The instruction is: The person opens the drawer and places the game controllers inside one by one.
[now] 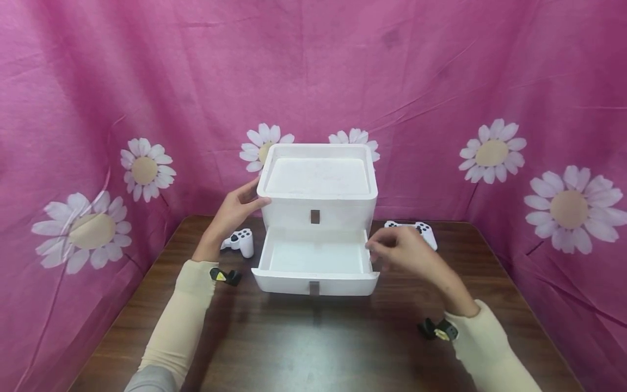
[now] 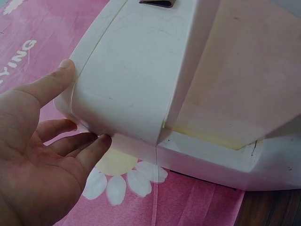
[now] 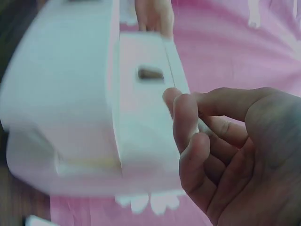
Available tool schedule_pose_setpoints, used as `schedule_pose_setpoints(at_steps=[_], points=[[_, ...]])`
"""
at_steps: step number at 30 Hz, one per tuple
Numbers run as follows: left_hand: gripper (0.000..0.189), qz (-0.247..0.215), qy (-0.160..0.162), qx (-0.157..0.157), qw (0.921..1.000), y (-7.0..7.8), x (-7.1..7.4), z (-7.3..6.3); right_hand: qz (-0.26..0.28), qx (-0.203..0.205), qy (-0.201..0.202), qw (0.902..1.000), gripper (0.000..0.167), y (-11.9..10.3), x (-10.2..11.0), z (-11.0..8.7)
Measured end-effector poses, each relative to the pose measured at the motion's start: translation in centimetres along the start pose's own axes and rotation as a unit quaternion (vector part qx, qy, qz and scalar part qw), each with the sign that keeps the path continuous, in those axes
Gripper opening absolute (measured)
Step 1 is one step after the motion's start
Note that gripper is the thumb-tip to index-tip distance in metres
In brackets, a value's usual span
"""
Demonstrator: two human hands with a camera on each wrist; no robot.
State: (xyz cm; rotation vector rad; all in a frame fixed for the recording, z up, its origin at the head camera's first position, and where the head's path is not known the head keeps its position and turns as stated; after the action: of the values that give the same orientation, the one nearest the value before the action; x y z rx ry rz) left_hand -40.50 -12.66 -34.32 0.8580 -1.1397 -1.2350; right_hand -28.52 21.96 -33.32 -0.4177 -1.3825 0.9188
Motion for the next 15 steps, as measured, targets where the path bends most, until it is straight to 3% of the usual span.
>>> schedule_pose_setpoints(at_steps=[4,9,15], points=[[0.075,0.005,-0.001,-0.004,1.0,0.0,0.0,0.1,-0.059,0.001,0.018,0.9981,0.012,1.6,2.9,1.9],[0.075,0.001,0.0,-0.006,1.0,0.2,0.0,0.1,-0.146,0.03,0.043,0.9879,0.016,3.9,5.8,4.5],[0.074,0.002,0.0,-0.006,1.0,0.1,0.1,0.0,-0.199,0.045,0.01,0.9789,0.026,7.4,6.7,7.1]])
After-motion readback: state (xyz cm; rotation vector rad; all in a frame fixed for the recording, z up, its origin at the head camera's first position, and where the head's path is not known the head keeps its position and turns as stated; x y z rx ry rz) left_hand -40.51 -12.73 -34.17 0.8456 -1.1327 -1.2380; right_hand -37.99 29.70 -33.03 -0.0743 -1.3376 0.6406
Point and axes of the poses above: each hand's wrist, its own z-axis towards the middle knuckle, its own x-axis out of the back of the hand, y = z × x, the point moved 10 cm from there along z, towards the middle knuckle, and after that the axes turned 8 degrees about y, right-handed, at the moved point
